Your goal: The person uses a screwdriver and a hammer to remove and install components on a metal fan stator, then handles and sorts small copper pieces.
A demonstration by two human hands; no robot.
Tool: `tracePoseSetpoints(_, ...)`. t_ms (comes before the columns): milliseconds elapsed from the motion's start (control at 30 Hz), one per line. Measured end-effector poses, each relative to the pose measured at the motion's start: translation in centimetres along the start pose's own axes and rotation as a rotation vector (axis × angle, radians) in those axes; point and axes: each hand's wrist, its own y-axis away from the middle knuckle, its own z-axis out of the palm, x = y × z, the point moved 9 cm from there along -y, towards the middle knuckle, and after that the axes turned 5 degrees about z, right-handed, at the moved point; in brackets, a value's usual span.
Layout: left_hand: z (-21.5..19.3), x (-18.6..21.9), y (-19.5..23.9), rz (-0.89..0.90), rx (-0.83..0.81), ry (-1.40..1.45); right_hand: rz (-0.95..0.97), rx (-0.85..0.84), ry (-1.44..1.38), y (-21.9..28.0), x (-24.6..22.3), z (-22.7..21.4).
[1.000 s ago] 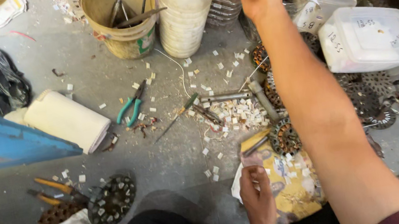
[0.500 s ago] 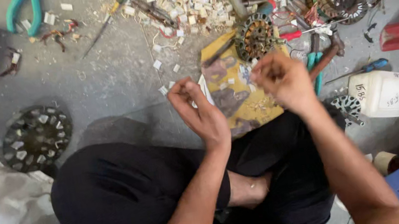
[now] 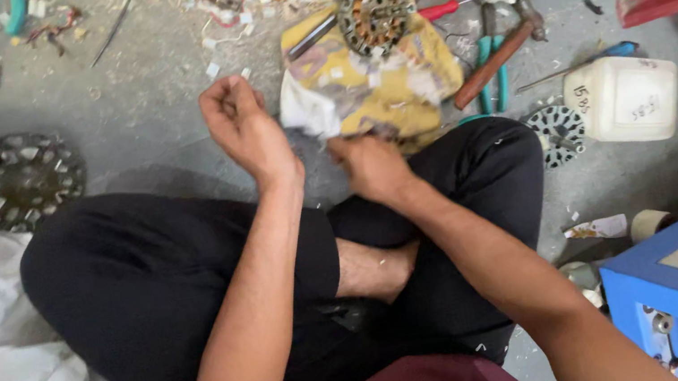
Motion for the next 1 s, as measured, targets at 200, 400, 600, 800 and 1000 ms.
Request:
tracePoseSetpoints(200, -0.4, 1.7, -1.4, -0.042, 0.015, 0.086, 0.014, 0.215, -0.163, -1.6, 2.4, -6.5)
tracePoseSetpoints(400, 2.7, 8.7, -0.8, 0.194, -0.352, -0.197, -0.236, 0.177, -0.083, 1.7, -3.7, -5.5)
tracePoseSetpoints(600, 4.7, 8.8, 6.8, 0.441, -1.26, -1.238, -0.093, 0.077, -0.03, 1.9, -4.7, -5.4)
tracePoseSetpoints(800, -1.1, 3.1, 10.0, -0.023, -1.712, -1.635, 0.034, -0.144, 0.198, 1.1, -2.8, -3.0)
tracePoseSetpoints(1000, 1.4, 5.5, 10.1, 0.143, -1.747, -1.452, 0.108, -0.378, 0.046, 1.1, -0.9, -2.0)
